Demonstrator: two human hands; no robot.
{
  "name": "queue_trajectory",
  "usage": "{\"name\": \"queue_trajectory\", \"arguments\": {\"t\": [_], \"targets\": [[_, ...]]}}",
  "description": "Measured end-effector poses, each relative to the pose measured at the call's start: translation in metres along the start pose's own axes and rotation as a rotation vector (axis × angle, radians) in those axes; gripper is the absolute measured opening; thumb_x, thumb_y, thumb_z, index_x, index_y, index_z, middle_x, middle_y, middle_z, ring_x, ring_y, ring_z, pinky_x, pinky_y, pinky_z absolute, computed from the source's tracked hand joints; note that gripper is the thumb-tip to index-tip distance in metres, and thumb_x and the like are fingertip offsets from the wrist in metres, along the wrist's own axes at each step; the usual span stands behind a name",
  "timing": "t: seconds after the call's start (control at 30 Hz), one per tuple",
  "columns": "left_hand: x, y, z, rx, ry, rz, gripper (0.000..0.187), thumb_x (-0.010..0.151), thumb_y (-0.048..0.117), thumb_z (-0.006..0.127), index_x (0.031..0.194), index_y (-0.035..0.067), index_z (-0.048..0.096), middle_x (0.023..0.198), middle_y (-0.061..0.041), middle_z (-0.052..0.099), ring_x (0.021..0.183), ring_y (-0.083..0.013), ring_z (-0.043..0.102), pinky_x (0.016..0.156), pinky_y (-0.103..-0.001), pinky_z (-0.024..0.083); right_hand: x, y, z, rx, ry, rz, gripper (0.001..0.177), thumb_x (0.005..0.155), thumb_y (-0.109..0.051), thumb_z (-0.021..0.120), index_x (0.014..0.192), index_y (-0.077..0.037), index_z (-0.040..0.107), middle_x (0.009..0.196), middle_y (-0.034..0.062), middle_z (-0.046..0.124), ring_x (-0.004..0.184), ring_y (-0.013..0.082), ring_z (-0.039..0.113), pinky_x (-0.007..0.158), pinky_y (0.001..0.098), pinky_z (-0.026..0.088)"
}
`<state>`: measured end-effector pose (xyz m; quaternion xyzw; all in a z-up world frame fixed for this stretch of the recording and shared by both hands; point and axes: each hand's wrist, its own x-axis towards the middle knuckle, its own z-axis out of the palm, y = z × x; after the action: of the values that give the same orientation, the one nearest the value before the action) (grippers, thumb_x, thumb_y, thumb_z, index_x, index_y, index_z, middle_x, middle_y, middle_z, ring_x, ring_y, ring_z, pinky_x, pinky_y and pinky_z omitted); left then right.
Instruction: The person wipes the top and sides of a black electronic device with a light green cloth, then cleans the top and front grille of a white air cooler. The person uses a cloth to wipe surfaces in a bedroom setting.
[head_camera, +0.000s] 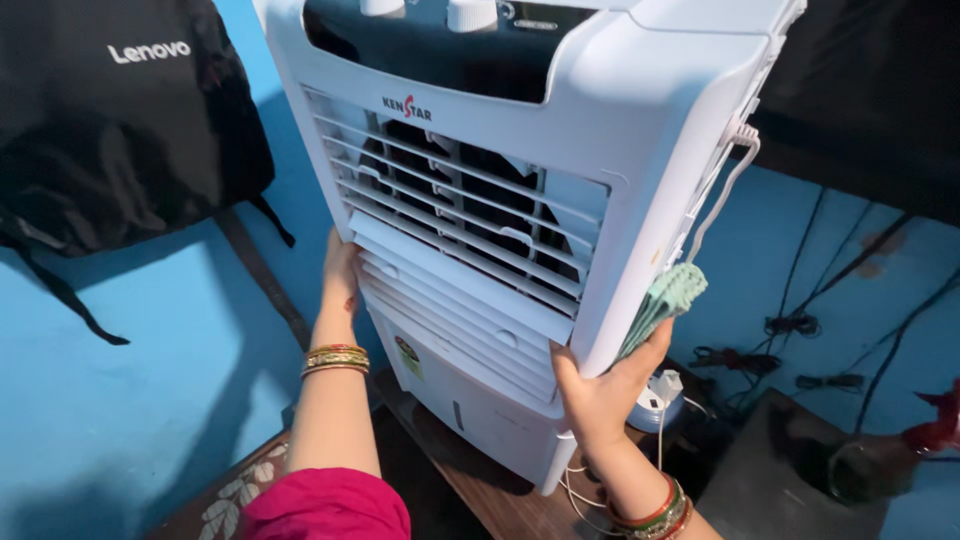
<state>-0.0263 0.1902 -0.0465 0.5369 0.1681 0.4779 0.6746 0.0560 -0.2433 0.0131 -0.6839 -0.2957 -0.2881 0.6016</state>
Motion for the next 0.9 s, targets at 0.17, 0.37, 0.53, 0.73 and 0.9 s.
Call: {"name": "queue_trajectory", "arguments": {"t": [0.17, 0.37, 0.53, 0.73, 0.9], "targets": [[0.007, -0.003, -0.011, 0.091, -0.018, 0.032, 0.062, 0.087, 0.01, 0.052, 0.149, 0.007, 0.048, 0.133, -0.013, 0.061, 0.121, -0.0248, 0.057, 0.104, -0.036, 0.045, -0.001, -0.009, 0.003, 0.042, -0.001, 0.035, 0.116, 0.07, -0.022, 0.083, 0.16, 0.007, 0.016, 0.153, 0.0276, 0.034, 0.144, 0.0408, 0.039, 0.124, 0.0489, 0.029], [0.014, 0.008, -0.019, -0.069, -0.066, 0.052, 0.053, 0.092, 0.008, 0.05, 0.146, 0.006, 0.05, 0.135, -0.011, 0.062, 0.124, -0.025, 0.058, 0.109, -0.037, 0.045, -0.01, -0.025, 0.015, -0.025, -0.04, -0.046, 0.116, 0.069, -0.024, 0.085, 0.156, 0.008, 0.016, 0.154, 0.0326, 0.028, 0.146, 0.0473, 0.03, 0.123, 0.0552, 0.023], [0.001, 0.017, -0.007, -0.033, 0.01, 0.059, 0.049, 0.092, 0.006, 0.051, 0.141, 0.005, 0.053, 0.134, -0.009, 0.063, 0.122, -0.0229, 0.059, 0.106, -0.034, 0.045, -0.01, -0.011, 0.011, -0.03, -0.091, -0.121, 0.118, 0.071, -0.03, 0.088, 0.154, 0.009, 0.014, 0.153, 0.0327, 0.025, 0.144, 0.0482, 0.029, 0.122, 0.0567, 0.022], [-0.043, 0.03, 0.027, 0.114, 0.193, -0.015, 0.049, 0.096, 0.009, 0.049, 0.145, 0.006, 0.053, 0.124, -0.012, 0.063, 0.108, -0.0222, 0.055, 0.093, -0.035, 0.044, 0.016, 0.026, -0.021, 0.114, -0.16, -0.059, 0.113, 0.073, -0.028, 0.084, 0.159, 0.002, 0.017, 0.155, 0.0224, 0.032, 0.147, 0.0375, 0.034, 0.126, 0.0506, 0.026], [-0.099, 0.025, 0.061, -0.05, 0.123, 0.201, 0.051, 0.097, 0.008, 0.053, 0.147, 0.005, 0.046, 0.14, -0.009, 0.058, 0.127, -0.0198, 0.057, 0.107, -0.03, 0.044, 0.045, 0.064, -0.054, 0.272, -0.228, -0.062, 0.111, 0.09, -0.038, 0.08, 0.166, -0.001, 0.008, 0.164, 0.0185, 0.031, 0.151, 0.0298, 0.037, 0.128, 0.0442, 0.031]]}}
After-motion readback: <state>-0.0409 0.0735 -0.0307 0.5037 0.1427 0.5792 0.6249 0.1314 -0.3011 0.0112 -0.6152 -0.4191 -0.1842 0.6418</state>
